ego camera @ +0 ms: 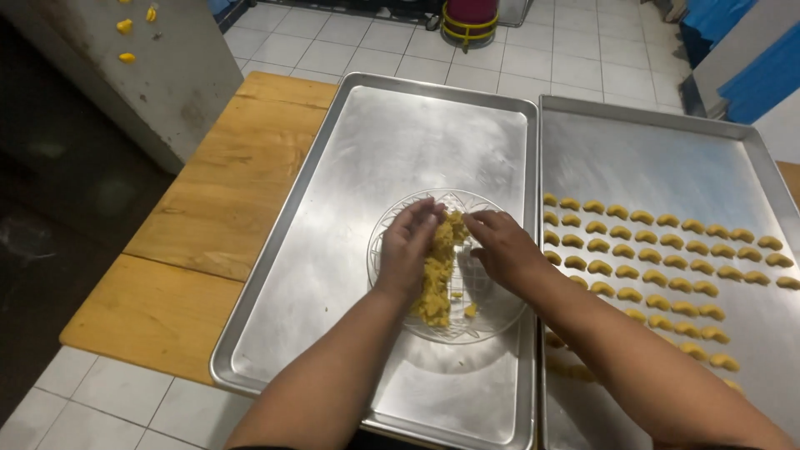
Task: The person is manually shaping dough into crescent-shaped cookies and arranging them on a metal baking tray.
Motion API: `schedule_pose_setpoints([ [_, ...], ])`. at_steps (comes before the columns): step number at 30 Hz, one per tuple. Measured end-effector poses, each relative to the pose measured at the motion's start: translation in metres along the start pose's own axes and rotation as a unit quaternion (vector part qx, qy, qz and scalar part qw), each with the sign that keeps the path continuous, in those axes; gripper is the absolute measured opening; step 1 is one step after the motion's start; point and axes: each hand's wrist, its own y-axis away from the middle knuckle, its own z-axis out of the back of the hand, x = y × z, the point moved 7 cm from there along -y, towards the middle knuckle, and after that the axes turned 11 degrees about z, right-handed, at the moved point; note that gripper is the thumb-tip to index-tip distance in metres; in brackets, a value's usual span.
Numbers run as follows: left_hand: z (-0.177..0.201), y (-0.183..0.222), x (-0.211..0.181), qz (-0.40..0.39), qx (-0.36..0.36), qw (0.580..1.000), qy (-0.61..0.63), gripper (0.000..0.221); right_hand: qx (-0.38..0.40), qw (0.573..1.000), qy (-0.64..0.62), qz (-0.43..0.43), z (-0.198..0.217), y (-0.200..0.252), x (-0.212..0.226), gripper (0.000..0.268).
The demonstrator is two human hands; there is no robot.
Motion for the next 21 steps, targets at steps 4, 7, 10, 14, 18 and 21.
schedule_pose_setpoints([
  [4,0.004,-0.006,0.008,-0.007,0.012,1.0,-0.012,0.038,0.046,0.998,0.049,-0.009,0.012,-0.032,0.016,0.07],
  [7,0.01,-0.013,0.01,-0.005,-0.007,1.0,-0.006,0.036,0.091,0.992,0.092,-0.012,0.008,-0.043,0.018,0.049],
  [10,0.012,-0.013,0.014,0.022,-0.013,1.0,-0.017,0.037,0.103,0.987,0.124,-0.009,-0.001,-0.04,0.013,0.035],
  [14,0.009,-0.011,0.011,0.021,-0.003,0.999,-0.037,0.04,0.114,0.984,0.131,-0.037,0.005,-0.037,0.016,0.009],
  [18,0.01,-0.012,0.013,0.019,-0.007,0.999,-0.032,0.04,0.124,0.982,0.132,-0.057,-0.005,-0.026,0.009,0.012],
  [21,0.012,-0.013,0.015,0.025,-0.004,0.998,-0.049,0.041,0.131,0.979,0.145,-0.065,-0.009,-0.015,0.009,0.01],
])
